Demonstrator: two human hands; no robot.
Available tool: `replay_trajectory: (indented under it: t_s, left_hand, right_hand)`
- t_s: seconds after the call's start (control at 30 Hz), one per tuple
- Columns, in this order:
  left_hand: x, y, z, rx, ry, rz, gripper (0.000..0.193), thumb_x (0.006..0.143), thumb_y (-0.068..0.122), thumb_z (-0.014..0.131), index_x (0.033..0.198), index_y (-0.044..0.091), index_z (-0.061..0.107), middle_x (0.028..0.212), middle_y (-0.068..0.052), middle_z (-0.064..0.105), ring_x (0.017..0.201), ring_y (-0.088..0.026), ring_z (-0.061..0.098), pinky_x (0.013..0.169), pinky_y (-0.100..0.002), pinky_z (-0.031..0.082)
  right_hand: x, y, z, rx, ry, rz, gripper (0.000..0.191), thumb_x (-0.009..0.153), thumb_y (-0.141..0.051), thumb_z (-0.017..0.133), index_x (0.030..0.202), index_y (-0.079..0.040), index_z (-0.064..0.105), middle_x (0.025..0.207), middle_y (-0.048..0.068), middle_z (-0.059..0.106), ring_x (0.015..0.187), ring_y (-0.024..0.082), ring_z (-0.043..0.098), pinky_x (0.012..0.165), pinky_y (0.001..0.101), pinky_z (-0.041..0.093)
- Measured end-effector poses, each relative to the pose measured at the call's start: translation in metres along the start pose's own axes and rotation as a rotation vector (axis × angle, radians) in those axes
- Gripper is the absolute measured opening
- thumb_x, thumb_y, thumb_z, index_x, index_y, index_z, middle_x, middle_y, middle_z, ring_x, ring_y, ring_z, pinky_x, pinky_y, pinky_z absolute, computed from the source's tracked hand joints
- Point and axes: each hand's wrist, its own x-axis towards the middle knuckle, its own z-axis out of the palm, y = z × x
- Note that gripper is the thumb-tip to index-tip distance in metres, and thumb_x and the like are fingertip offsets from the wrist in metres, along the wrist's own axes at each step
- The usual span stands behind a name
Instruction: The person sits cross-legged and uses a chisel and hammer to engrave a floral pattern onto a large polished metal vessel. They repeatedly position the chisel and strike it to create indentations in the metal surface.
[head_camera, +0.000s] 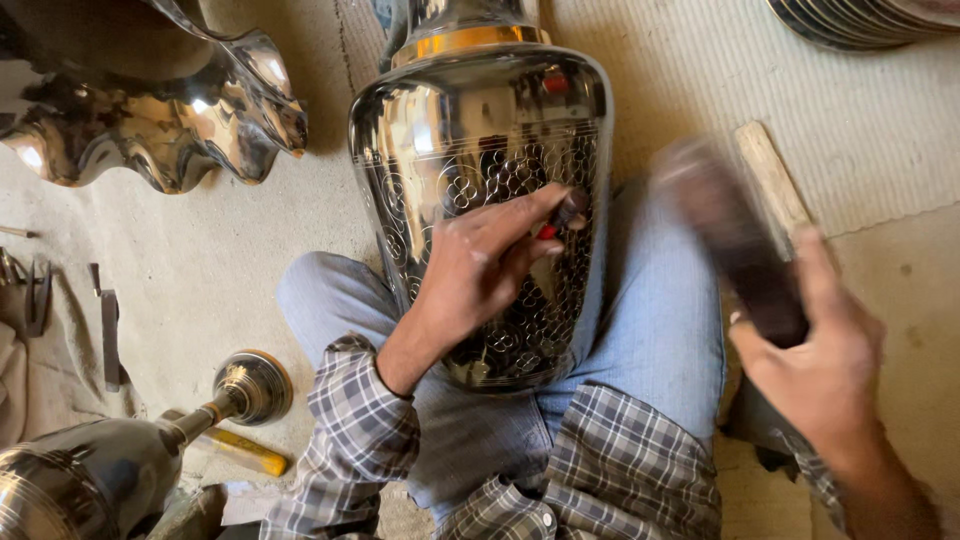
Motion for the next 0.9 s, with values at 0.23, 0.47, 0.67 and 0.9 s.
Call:
replay_trajectory:
  t_s: [0.23,0.47,0.67,0.9]
  left_hand:
    - [-0.001,0.007,-0.007,0.083,-0.087,-0.055,0.047,0.096,0.008,0.077,0.141,0.013,0.064,0.107,-0.005,0.078,0.089,-0.023,0.077,0.076,-0.039,0.064]
    - [-0.018,0.012,0.018,0.084,0.248,-0.136,0.043,0.097,0.004,0.076,0.138,0.013,0.064,0.098,-0.003,0.079,0.077,-0.013,0.076,0.065,-0.029,0.062]
    - [-0.028,0.012,0.034,0.148,0.409,-0.148,0.047,0.097,0.001,0.075,0.141,0.009,0.060,0.106,-0.007,0.079,0.081,-0.012,0.076,0.065,-0.027,0.063]
    - [-0.040,0.017,0.047,0.032,0.536,-0.148,0.045,0.099,-0.007,0.070,0.141,0.004,0.057,0.112,-0.014,0.077,0.087,-0.015,0.078,0.072,-0.026,0.066]
  right_hand:
    - [0.050,-0.008,-0.016,-0.167,-0.212,-0.039,0.079,0.083,0.002,0.081,0.151,-0.012,0.044,0.088,0.013,0.068,0.068,0.021,0.068,0.060,0.0349,0.060]
    - [0.094,-0.041,-0.038,-0.313,-0.418,-0.128,0.090,0.076,-0.003,0.080,0.155,-0.021,0.044,0.080,0.008,0.066,0.052,0.016,0.058,0.048,0.0339,0.055]
    - [0.117,-0.059,-0.044,-0.401,-0.491,-0.288,0.089,0.083,-0.003,0.076,0.161,-0.026,0.040,0.084,0.005,0.067,0.049,0.014,0.058,0.041,0.0272,0.055]
    - [0.126,-0.075,-0.053,-0.511,-0.554,-0.381,0.101,0.077,-0.004,0.079,0.163,-0.031,0.033,0.088,0.005,0.065,0.051,0.017,0.060,0.047,0.0302,0.057]
